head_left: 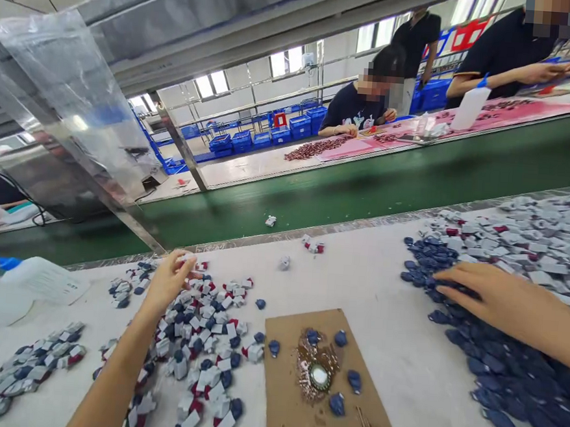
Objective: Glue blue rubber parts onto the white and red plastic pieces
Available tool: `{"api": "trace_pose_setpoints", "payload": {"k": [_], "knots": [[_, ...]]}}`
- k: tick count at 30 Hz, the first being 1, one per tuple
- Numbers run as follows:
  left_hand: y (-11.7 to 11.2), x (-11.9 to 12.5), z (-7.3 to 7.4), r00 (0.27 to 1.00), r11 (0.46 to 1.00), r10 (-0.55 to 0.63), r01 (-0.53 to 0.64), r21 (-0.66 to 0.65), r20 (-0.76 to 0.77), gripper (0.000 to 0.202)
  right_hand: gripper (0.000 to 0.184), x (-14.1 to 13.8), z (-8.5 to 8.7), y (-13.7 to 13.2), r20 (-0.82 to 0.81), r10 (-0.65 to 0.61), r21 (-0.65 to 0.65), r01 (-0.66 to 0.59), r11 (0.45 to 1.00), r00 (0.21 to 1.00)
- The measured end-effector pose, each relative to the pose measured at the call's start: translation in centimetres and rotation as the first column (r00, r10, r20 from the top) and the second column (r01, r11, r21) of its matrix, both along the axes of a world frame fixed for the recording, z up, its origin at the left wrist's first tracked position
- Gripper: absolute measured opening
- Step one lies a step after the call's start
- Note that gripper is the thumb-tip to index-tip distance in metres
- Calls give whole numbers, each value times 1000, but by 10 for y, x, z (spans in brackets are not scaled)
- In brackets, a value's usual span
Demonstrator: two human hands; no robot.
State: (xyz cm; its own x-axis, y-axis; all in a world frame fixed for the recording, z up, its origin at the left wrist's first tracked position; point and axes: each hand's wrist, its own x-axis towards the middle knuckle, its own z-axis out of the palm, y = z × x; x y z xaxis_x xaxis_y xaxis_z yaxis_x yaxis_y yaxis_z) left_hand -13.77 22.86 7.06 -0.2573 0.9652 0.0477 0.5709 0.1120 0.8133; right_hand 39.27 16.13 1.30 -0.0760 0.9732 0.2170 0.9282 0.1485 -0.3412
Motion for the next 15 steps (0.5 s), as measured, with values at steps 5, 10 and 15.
{"api": "trace_pose_setpoints", "payload": {"k": [5,10,15], "knots": [[-104,34,-17,840,997,67,-30,-77,538,39,20,-17,4,36,170,186,-95,-172,981,968],[-170,75,-40,709,984,154,-48,-171,688,39,13,-28,-8,56,185,246,-195,-209,958,951],[-200,105,-46,454,989,128,14,-150,882,46,5,-44,-8,59,96,271,-318,-229,920,958]]}}
